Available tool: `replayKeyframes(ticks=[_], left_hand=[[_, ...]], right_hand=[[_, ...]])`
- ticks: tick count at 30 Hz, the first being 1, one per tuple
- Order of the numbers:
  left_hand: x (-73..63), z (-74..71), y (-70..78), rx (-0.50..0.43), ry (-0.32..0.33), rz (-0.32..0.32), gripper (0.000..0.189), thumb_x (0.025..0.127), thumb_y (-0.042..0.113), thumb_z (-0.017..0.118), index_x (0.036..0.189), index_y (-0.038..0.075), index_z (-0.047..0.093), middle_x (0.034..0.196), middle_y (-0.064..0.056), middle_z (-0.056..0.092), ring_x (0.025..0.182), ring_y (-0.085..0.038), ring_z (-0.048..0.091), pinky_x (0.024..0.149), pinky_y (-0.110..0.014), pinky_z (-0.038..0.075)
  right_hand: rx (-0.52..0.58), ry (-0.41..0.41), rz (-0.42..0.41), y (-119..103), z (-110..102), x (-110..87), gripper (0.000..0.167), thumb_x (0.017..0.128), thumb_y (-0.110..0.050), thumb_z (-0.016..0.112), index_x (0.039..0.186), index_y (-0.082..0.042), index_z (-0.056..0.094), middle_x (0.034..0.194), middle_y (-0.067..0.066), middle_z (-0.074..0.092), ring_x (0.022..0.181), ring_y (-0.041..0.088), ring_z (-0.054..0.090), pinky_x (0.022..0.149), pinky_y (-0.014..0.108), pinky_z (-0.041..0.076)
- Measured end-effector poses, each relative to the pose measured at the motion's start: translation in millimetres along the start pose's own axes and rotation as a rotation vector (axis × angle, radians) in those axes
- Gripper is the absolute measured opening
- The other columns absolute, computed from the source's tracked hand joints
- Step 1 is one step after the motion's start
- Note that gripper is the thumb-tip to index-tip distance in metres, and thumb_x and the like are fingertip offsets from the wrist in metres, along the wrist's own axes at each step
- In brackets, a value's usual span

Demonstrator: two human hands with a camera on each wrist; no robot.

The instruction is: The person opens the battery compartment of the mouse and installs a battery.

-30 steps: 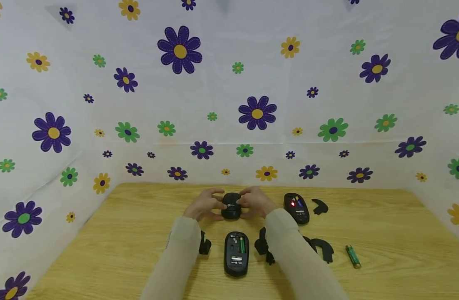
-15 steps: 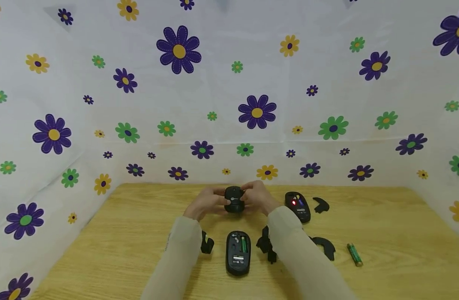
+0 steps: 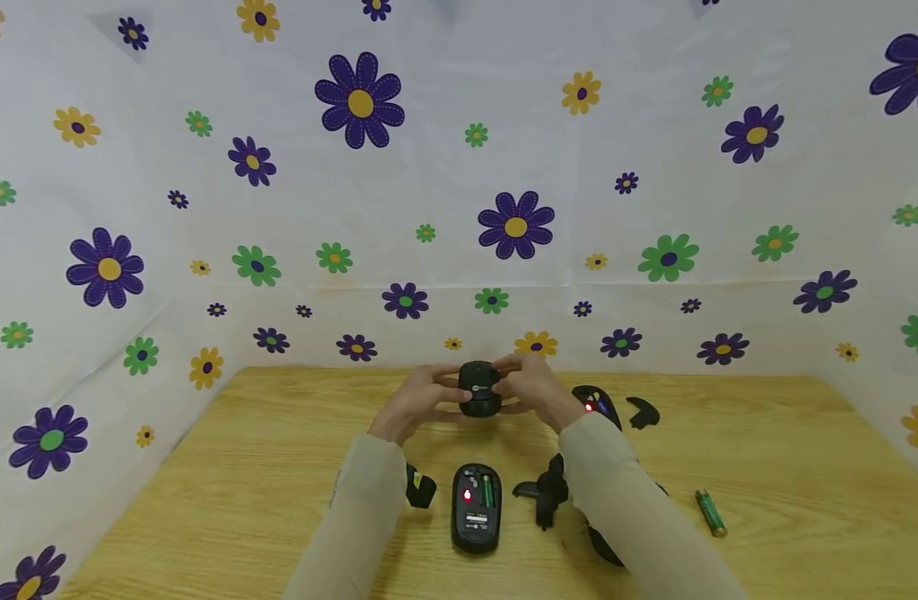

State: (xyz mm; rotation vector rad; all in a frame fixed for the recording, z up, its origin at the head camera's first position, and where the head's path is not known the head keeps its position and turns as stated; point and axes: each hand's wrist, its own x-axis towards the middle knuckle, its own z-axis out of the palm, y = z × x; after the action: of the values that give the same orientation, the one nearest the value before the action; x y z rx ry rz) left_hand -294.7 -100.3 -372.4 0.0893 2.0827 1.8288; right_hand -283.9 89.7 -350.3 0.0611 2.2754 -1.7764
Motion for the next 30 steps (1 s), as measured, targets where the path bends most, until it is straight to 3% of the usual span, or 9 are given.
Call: replayKeyframes(ticks=[5,30], left_hand=[[-4.2,7.8,5.2,-0.008,0.006,0.035,0.064,0.091,-0.002,0.068,0.150,-0.003,0.044,0.142,-0.028,0.050,0.117,-0.043,0.061,0.088,-0.046,0.059],[-26.0,32.5,13.0,0.012,-0.008,0.076,0.062,0.090,-0.001,0.070,0.148,-0.001,0.048,0.139,-0.025,0.051,0.112,-0.036,0.065,0.096,-0.049,0.055]], right_hand=[[-0.004,-0.006,-0.036,-1.4,-8.6,-5.9,0.048,0.093,0.010,0.058,0.140,0.010,0.051,0.139,0.031,0.050,0.119,0.045,0.059,0.087,0.051,0.059],[0.004,-0.043,-0.084,2.6,-31.1,-36.1,0.053,0.090,0.008,0.060,0.141,0.012,0.048,0.142,0.033,0.046,0.117,0.048,0.060,0.083,0.049,0.060]])
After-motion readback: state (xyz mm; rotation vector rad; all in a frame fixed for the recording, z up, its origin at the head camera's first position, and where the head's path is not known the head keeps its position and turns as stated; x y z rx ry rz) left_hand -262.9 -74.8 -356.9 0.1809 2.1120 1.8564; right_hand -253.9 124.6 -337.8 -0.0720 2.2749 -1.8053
